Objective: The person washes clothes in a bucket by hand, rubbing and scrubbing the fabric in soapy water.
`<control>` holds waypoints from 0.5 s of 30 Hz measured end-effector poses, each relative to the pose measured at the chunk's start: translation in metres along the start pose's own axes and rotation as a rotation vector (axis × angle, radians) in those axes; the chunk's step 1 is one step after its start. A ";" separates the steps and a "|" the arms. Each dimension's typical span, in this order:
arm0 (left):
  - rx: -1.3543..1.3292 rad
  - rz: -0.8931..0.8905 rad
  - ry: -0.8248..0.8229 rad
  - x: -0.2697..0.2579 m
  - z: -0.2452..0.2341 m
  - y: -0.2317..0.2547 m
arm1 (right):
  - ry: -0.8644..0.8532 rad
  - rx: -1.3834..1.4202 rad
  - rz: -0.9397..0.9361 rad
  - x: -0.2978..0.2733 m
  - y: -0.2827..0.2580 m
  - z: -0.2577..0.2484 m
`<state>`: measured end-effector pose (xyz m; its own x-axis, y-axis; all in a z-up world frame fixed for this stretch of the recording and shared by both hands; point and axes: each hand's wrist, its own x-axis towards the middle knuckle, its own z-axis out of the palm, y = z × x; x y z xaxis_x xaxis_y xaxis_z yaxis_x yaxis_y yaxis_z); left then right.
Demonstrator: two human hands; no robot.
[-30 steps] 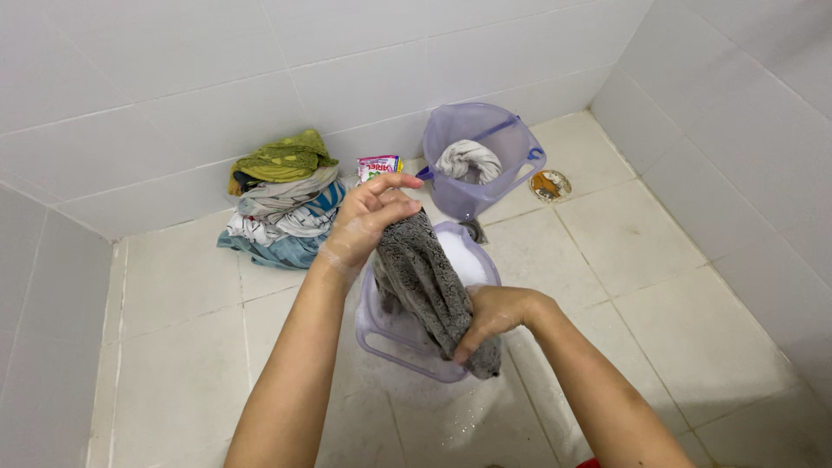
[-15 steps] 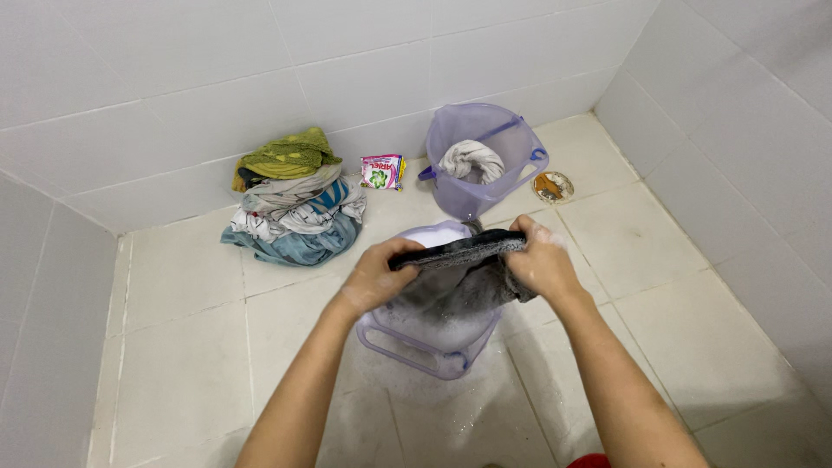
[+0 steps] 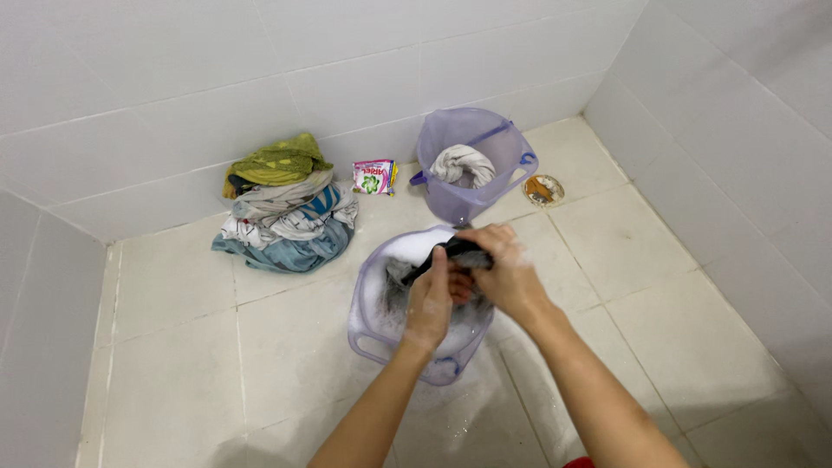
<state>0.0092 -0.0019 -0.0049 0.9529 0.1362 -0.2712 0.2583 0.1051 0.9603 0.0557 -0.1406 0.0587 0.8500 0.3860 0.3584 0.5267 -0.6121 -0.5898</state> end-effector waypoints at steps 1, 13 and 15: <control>-0.198 0.005 -0.038 0.010 0.002 -0.002 | 0.005 -0.003 -0.003 0.000 -0.004 0.004; -1.023 -0.068 -0.186 0.036 -0.019 0.001 | -0.198 0.146 -0.149 -0.024 -0.042 0.025; -1.052 -0.026 -0.149 0.033 -0.019 0.005 | -0.255 0.248 0.036 -0.015 -0.041 0.018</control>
<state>0.0386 0.0219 -0.0107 0.9773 0.0068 -0.2118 0.0794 0.9150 0.3956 0.0208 -0.1087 0.0642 0.8222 0.5463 0.1599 0.4514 -0.4545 -0.7679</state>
